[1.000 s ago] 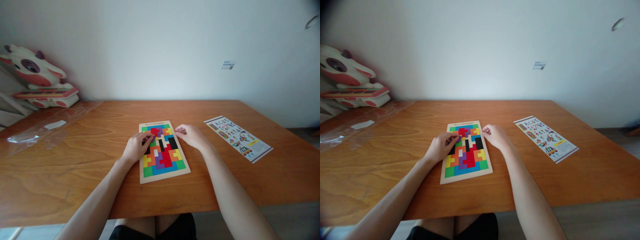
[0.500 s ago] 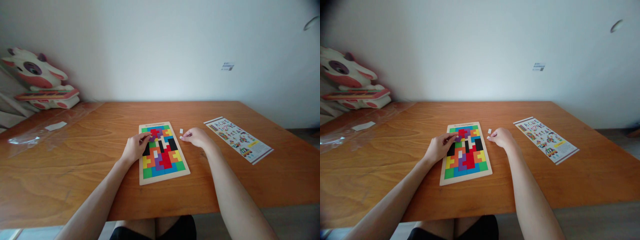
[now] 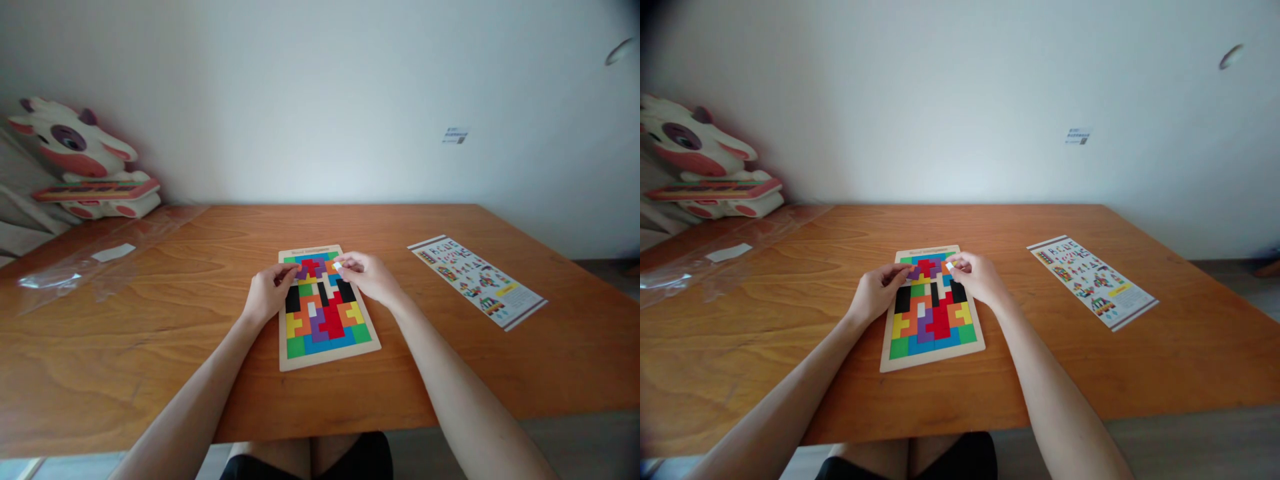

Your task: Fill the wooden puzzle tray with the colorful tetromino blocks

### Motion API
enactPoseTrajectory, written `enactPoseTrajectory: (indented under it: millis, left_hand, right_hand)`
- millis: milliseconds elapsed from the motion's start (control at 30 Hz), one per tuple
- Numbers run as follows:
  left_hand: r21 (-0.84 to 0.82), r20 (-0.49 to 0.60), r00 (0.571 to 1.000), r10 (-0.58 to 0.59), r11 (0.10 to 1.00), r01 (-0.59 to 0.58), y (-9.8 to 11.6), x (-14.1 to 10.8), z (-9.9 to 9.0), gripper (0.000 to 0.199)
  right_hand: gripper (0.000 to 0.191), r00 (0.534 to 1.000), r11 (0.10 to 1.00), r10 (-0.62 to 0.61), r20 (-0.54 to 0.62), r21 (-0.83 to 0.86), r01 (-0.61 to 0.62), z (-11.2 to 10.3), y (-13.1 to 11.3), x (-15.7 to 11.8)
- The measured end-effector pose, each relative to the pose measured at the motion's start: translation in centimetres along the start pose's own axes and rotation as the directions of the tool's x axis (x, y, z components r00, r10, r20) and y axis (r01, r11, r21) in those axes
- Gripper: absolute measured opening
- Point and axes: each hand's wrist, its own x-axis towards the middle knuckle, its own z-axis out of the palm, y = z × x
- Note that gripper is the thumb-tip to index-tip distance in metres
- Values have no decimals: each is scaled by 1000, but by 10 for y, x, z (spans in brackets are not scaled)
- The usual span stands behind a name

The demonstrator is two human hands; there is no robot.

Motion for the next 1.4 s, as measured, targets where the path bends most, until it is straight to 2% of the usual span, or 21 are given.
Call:
enactPoseTrajectory:
  millis: [67, 133, 300, 533, 733, 933, 1133, 1233, 1400]
  left_hand:
    - [3, -11, 1000, 6, 1000, -5, 0, 0, 0, 37]
    - [-25, -31, 1000, 1, 1000, -2, 0, 1, 0, 38]
    - [-143, -83, 996, -36, 989, 24, -1, 5, 1, 40]
    - [-130, -76, 996, -38, 991, 28, 0, 4, 1, 38]
    - [-191, -72, 996, -53, 981, 39, 3, 3, 1, 39]
    - [-213, -54, 996, -69, 975, 56, 2, 2, 1, 39]
    - [-191, -45, 998, -42, 981, 33, -1, 2, 2, 40]
    - [-197, -44, 998, -37, 980, 28, 2, 1, 2, 41]
    - [-304, 13, 999, -50, 951, 52, 11, -2, 2, 45]
  right_hand:
    - [18, 1000, 996, 3, 12, 85, -4, 14, -4, -1]
    - [15, 1000, 996, -19, 12, 83, 18, 25, -10, -4]
    - [9, 994, 995, -97, 45, -12, 97, 39, -22, -10]
    - [10, 979, 941, -195, 63, -268, 205, 48, -9, -5]
    - [8, 975, 937, -205, 82, -271, 219, 46, -7, -5]
    - [16, 982, 960, -179, -51, -226, 164, 38, -2, -4]
    - [22, 990, 960, -144, 17, -239, 143, 35, -6, -7]
    - [22, 995, 982, -99, 28, -158, 103, 31, -9, -6]
    - [19, 994, 999, -10, -111, 50, 16, 21, -7, 1]
